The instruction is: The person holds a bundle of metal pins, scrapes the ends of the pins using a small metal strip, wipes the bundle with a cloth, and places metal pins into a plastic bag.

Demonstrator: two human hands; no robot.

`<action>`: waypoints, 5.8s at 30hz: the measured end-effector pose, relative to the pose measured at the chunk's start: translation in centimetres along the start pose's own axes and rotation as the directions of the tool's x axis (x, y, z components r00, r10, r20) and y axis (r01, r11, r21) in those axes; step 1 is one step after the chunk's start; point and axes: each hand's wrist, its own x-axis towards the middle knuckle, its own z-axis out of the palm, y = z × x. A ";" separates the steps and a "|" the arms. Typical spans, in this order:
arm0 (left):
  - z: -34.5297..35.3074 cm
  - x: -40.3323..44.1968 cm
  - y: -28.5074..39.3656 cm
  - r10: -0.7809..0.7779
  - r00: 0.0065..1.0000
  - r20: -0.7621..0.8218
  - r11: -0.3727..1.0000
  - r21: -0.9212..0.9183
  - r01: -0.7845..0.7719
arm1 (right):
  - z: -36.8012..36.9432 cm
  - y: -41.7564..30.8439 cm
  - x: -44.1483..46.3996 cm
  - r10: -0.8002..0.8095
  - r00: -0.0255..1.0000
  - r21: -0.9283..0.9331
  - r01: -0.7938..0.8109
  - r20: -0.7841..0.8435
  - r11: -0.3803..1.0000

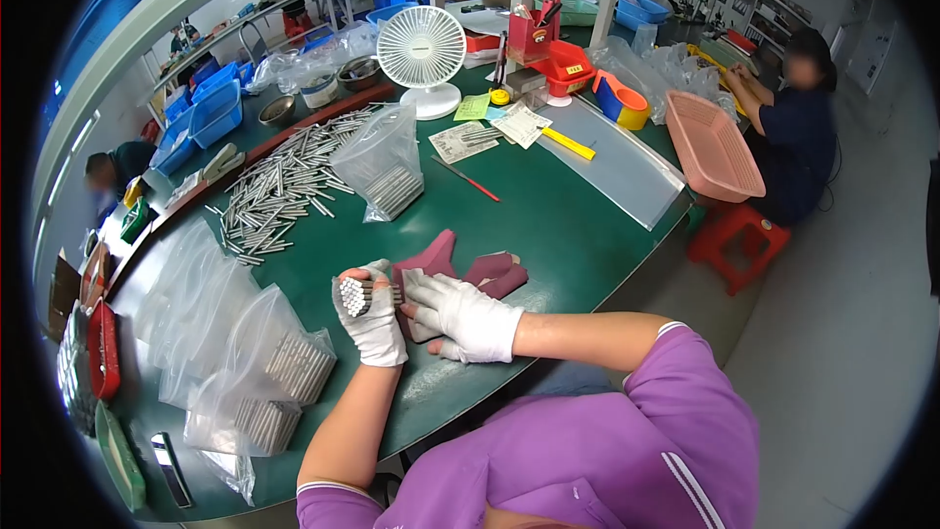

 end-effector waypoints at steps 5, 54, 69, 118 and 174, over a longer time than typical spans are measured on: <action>0.1 -1.1 1.3 -0.106 0.982 0.156 0.993 -0.035 0.113 | -0.9 4.8 1.5 -0.044 0.999 -0.091 0.046 0.017 0.995; 0.6 -1.7 0.3 -0.238 0.894 0.379 0.968 0.173 0.185 | -8.9 13.5 -10.7 0.732 0.552 -0.292 -0.833 -0.399 0.469; 0.7 -1.4 0.8 -0.293 0.879 0.377 0.952 0.205 0.229 | -6.0 19.1 -4.7 0.463 0.758 -0.292 -0.621 -0.460 0.727; 1.3 -1.3 1.0 -0.279 0.734 0.619 0.926 0.377 0.035 | -3.2 3.4 5.4 -0.051 0.964 0.627 -0.129 0.261 0.768; 1.4 -2.0 1.8 -0.292 0.772 0.565 0.947 0.281 0.153 | -2.7 4.3 4.0 -0.076 0.987 0.718 -0.051 0.144 0.694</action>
